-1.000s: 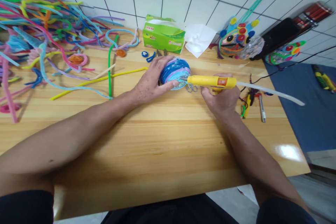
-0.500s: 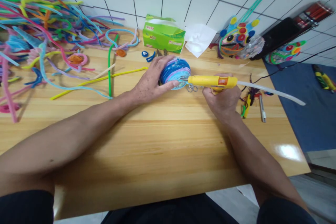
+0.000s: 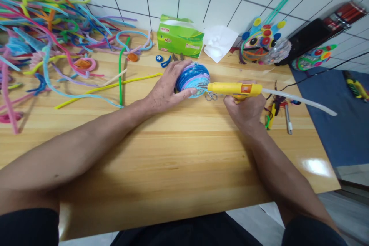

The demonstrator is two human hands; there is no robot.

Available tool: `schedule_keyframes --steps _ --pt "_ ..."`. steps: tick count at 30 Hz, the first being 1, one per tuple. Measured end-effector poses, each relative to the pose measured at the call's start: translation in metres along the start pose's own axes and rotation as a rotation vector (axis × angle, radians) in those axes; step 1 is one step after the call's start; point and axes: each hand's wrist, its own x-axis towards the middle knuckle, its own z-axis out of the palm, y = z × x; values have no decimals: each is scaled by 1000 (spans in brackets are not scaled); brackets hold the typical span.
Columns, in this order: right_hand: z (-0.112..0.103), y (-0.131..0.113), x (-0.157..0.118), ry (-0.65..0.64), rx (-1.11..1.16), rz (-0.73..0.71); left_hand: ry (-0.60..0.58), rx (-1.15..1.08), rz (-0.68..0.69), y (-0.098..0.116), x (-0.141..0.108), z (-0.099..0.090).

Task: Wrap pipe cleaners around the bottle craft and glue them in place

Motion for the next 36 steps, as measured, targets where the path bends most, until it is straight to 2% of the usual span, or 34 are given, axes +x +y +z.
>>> schedule_keyframes --steps 4,15,24,30,36 --pt "1 0 0 18 -7 21 -3 17 -10 1 0 0" --pt "0 -2 0 -69 -26 51 4 4 -16 0 0 0" --pt "-3 -5 4 -52 -11 97 7 -1 -23 0 0 0" --pt "-1 -3 3 -10 5 60 7 0 -23 1 0 0" --pt "-1 2 -1 -54 -23 19 -12 35 -15 1 -1 -2"
